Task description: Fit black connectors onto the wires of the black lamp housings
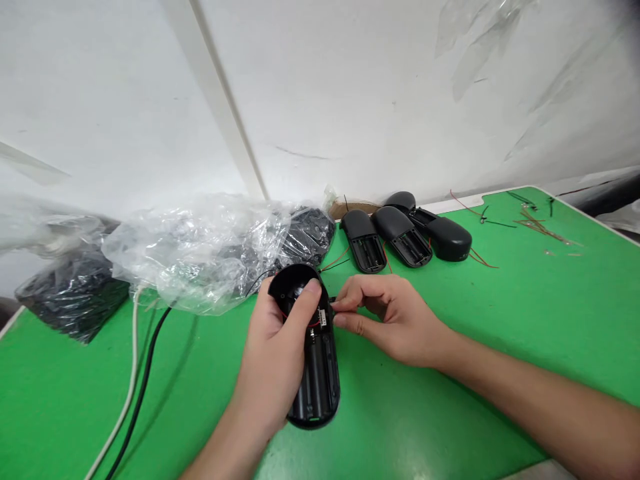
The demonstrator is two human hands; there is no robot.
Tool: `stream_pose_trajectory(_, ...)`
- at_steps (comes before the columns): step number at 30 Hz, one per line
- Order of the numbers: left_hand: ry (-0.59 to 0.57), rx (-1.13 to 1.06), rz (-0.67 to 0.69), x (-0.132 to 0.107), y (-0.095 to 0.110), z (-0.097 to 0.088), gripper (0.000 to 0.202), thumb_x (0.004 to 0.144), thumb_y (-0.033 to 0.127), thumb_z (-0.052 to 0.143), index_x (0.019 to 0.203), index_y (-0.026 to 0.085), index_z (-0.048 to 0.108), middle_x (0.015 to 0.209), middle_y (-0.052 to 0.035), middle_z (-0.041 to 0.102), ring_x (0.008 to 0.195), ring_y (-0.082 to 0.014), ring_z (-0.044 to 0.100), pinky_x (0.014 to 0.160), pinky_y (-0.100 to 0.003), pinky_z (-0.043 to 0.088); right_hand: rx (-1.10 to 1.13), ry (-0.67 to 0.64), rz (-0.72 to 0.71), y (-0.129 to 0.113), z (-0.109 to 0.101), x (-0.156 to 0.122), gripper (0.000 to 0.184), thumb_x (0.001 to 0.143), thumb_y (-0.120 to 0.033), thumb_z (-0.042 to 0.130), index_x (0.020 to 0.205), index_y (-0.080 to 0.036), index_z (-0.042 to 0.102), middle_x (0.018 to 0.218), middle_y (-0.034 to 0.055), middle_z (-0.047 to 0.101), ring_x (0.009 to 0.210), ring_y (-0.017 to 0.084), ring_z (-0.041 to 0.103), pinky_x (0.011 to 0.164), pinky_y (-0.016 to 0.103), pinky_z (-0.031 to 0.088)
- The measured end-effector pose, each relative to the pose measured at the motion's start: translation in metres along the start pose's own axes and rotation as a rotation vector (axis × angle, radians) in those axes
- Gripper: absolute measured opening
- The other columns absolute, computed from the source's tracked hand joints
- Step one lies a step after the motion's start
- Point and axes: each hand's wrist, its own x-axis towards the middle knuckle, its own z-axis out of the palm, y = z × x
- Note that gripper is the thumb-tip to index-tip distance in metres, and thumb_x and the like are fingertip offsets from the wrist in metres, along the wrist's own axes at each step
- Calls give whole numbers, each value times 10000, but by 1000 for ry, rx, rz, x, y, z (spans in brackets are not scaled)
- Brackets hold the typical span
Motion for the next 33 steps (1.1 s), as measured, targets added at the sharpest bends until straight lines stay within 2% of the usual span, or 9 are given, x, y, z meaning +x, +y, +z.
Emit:
stream_pose_trajectory(3,-9,-8,24,0,-1,0,467,807,587,755,974,202,551,732,44,509,545,-71,444,526,-212,425,79,1,34,-2,1,0,159,882,-177,731,817,-148,588,789,14,584,746,128,519,691,283,431)
stream_pose_trajectory(7,-12,30,149,2,-2,-2,404,844,540,736,983,196,576,779,26,542,610,-84,477,579,-216,444,214,9,108,-9,5,-2,184,888,-201,733,892,-152,556,762,-21,521,682,96,459,621,242,390)
stream_pose_trajectory(13,-70,98,270,5,-1,-5,325,900,480,704,1012,219,547,813,31,533,713,-97,506,594,-193,444,-119,-136,150,-20,0,-2,242,1008,-302,568,819,-157,519,698,-21,489,647,107,423,573,268,330)
stream_pose_trajectory(18,-109,-15,173,0,-2,-4,341,890,500,713,1005,216,564,779,38,527,681,-81,500,574,-166,447,15,-165,203,-18,1,-3,331,1052,-387,515,809,-164,483,703,-20,475,663,110,413,599,274,332)
stream_pose_trajectory(22,-126,-235,45,-6,1,-2,345,850,481,760,1023,205,647,868,15,628,759,-83,553,639,-142,476,158,-79,142,-13,8,-6,227,1038,-381,562,1155,-203,484,967,9,470,865,119,452,764,252,424)
stream_pose_trajectory(25,-283,-332,-152,-7,6,-5,420,820,486,777,1110,200,674,910,-15,655,697,-89,562,595,-175,482,121,-58,18,-12,4,-6,641,965,-311,676,1499,-295,322,1370,65,430,1220,167,449,987,301,440)
stream_pose_trajectory(27,-443,-306,-293,-5,8,-11,456,816,475,781,1165,205,663,877,-14,642,643,-83,554,552,-183,462,131,-139,-19,-15,-4,-4,901,872,-259,780,1588,-328,239,1539,74,346,1367,207,409,1090,341,414)
stream_pose_trajectory(30,-644,-154,-415,1,9,-21,409,824,441,793,1109,184,652,854,-7,624,677,-87,582,575,-186,473,118,-314,-10,-19,-13,-1,991,738,-221,894,1570,-296,360,1525,81,447,1397,248,458,1176,393,365)
stream_pose_trajectory(33,-755,8,-408,6,11,-28,379,828,455,795,997,158,631,800,19,573,667,-60,535,575,-168,443,76,-355,-67,-20,-14,1,995,653,-224,943,1521,-259,459,1430,87,565,1341,250,534,1159,387,398)
